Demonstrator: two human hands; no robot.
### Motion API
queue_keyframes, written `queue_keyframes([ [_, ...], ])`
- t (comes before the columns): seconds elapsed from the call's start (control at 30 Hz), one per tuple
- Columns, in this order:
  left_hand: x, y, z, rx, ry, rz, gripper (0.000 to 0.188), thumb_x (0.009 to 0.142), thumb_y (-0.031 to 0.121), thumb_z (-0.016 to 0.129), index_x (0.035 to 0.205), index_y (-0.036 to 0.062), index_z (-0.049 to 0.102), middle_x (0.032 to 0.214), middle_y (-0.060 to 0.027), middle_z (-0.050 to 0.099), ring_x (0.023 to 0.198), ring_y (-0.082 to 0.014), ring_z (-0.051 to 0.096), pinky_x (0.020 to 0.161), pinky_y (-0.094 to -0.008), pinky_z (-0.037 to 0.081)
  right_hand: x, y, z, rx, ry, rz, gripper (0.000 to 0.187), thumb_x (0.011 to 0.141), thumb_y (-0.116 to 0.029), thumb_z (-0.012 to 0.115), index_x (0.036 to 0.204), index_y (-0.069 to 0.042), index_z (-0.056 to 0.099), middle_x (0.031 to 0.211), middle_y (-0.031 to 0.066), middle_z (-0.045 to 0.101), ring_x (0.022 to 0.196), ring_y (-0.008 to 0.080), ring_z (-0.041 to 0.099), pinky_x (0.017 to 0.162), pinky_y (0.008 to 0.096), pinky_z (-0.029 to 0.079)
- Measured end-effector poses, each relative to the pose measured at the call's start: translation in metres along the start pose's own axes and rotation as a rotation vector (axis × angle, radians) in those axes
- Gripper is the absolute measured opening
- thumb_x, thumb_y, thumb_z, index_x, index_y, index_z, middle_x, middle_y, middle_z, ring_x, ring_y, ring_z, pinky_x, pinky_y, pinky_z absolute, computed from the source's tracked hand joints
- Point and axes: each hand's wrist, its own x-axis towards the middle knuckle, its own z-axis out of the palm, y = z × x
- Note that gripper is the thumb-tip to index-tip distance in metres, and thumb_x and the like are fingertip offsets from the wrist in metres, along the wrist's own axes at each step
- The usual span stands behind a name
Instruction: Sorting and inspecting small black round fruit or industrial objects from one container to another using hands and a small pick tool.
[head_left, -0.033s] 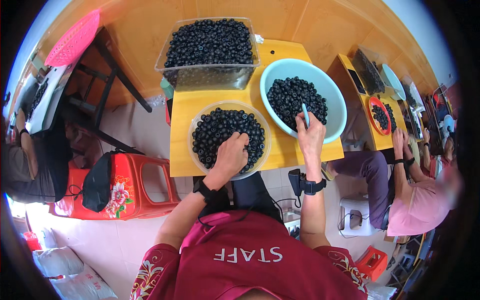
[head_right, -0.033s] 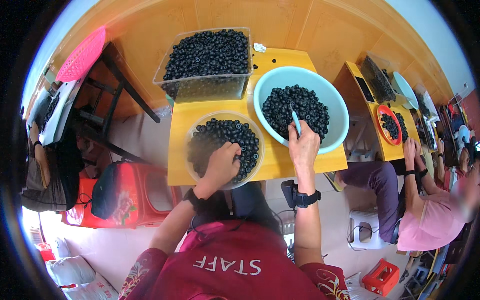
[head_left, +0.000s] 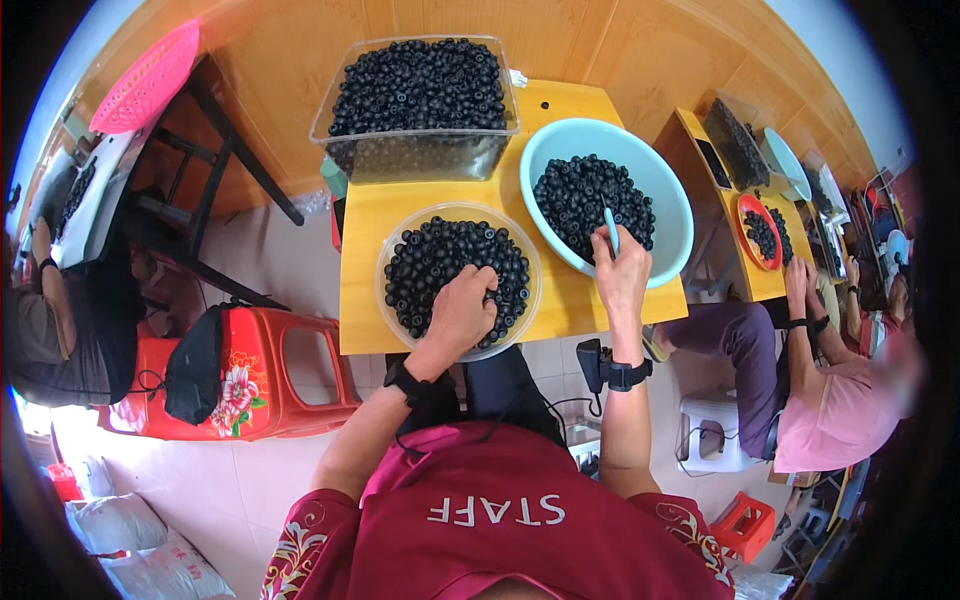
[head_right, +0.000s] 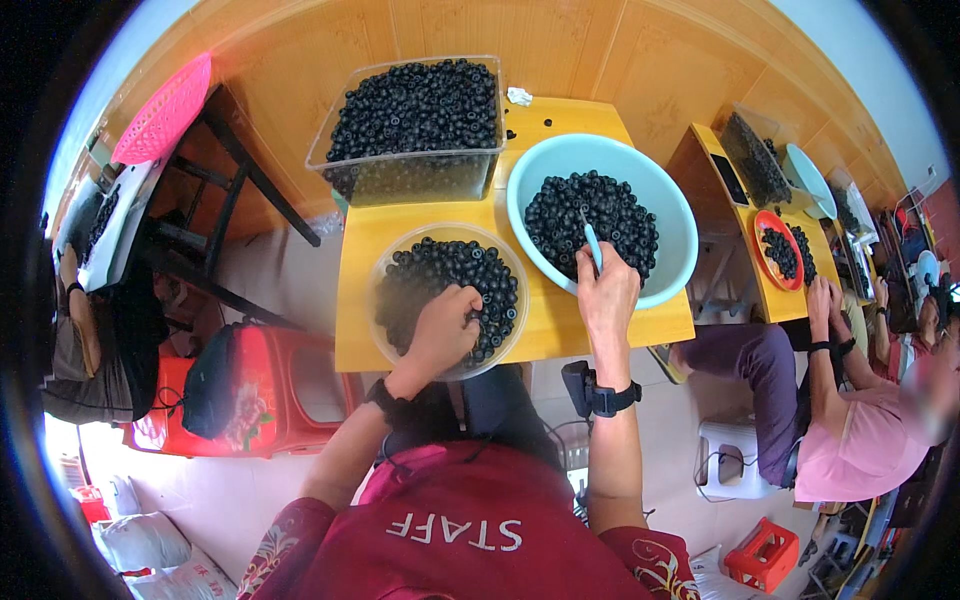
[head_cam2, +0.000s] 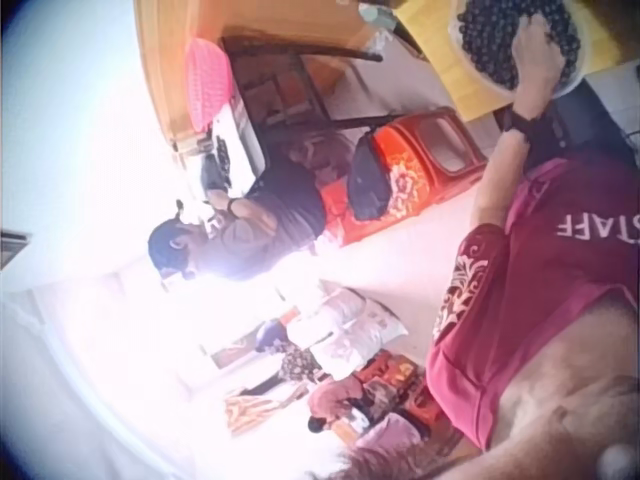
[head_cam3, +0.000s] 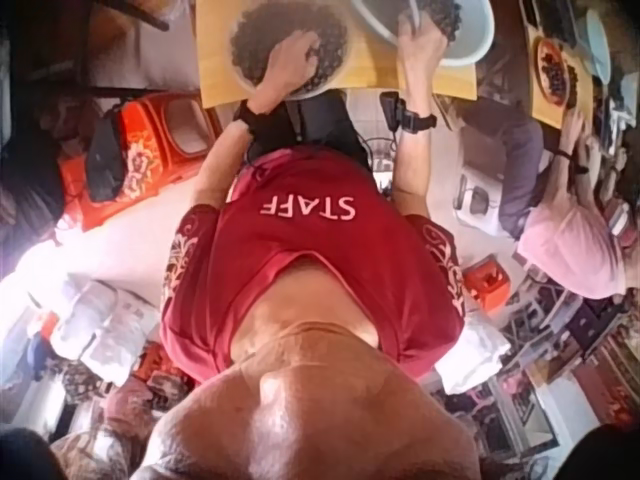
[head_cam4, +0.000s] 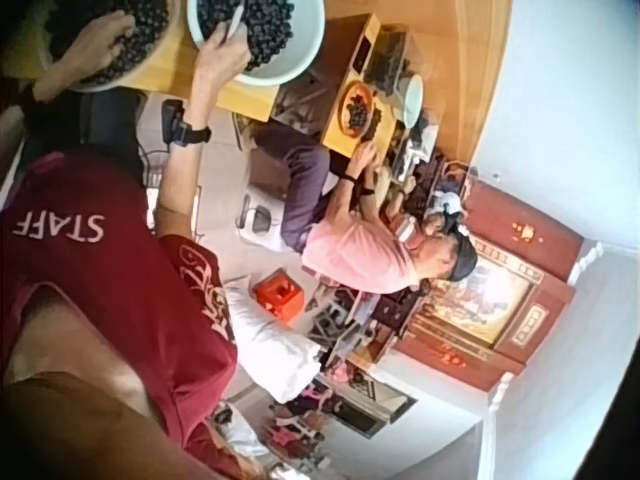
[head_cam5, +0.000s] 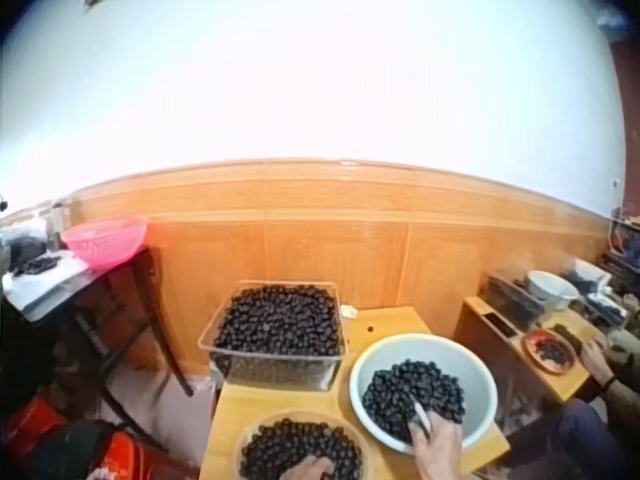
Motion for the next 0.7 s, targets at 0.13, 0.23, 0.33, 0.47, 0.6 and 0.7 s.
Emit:
queue_keyframes([
  [0.13,-0.001,-0.008,-0.024,-0.627,-0.225,-0.212,0.022,0.073,0.001,0.061,0.095,0.0045,0.060,0.079,-0.0034,0.060,0.075,-0.0158,0.059,0.068,-0.0288,0.049,0.000,0.000,0.001,0.036,-0.001,0.013,0.010,0.080,-0.011,0.062,0.083,-0.001,0.063,0.056,0.0088,0.055,0.050,0.0155,0.052,0.051,0.0311,0.041],
  [0.23,-0.011,-0.005,-0.048,-1.179,-0.315,-0.458,0.019,0.080,0.003,0.064,0.098,0.0002,0.059,0.090,-0.0020,0.059,0.076,-0.0094,0.061,0.065,-0.0213,0.050,0.001,0.002,-0.001,0.065,-0.006,0.008,0.011,0.080,-0.012,0.062,0.082,-0.002,0.063,0.058,0.0112,0.057,0.050,0.0186,0.054,0.051,0.0319,0.042],
  [0.33,-0.023,-0.004,-0.062,-1.390,-0.283,-0.425,0.015,0.083,0.003,0.061,0.097,0.0006,0.059,0.093,-0.0055,0.060,0.079,-0.0125,0.062,0.067,-0.0213,0.051,-0.004,-0.009,-0.006,0.150,-0.024,0.063,0.012,0.080,-0.013,0.062,0.082,-0.002,0.063,0.057,0.0117,0.056,0.050,0.0181,0.054,0.051,0.0315,0.041],
  [0.47,-0.035,-0.010,-0.064,-1.734,-0.296,-0.308,0.013,0.083,0.005,0.062,0.095,0.0044,0.058,0.094,-0.0065,0.060,0.074,-0.0111,0.059,0.067,-0.0203,0.049,-0.035,-0.028,-0.015,0.277,-0.203,0.068,0.015,0.083,-0.013,0.061,0.090,0.000,0.064,0.062,0.0057,0.058,0.055,0.0088,0.051,0.052,0.0263,0.040],
  [0.6,-0.038,-0.003,-0.054,-1.877,-0.204,-0.266,0.011,0.083,0.005,0.063,0.093,0.0058,0.057,0.094,-0.0067,0.060,0.072,-0.0099,0.057,0.066,-0.0191,0.048,-0.074,-0.062,-0.010,0.651,-0.496,0.104,0.029,0.089,-0.022,0.056,0.105,0.001,0.062,0.074,0.0001,0.060,0.068,0.0060,0.052,0.060,0.0203,0.039],
  [0.7,-0.041,-0.004,-0.049,-1.941,-0.161,-0.273,0.015,0.084,0.005,0.062,0.098,0.0043,0.059,0.097,-0.0083,0.061,0.076,-0.0107,0.059,0.070,-0.0199,0.049,-0.083,-0.070,-0.008,0.624,-0.561,0.043,0.027,0.087,-0.016,0.057,0.107,0.003,0.061,0.085,0.0093,0.065,0.065,0.0135,0.059,0.062,0.0259,0.047],
])
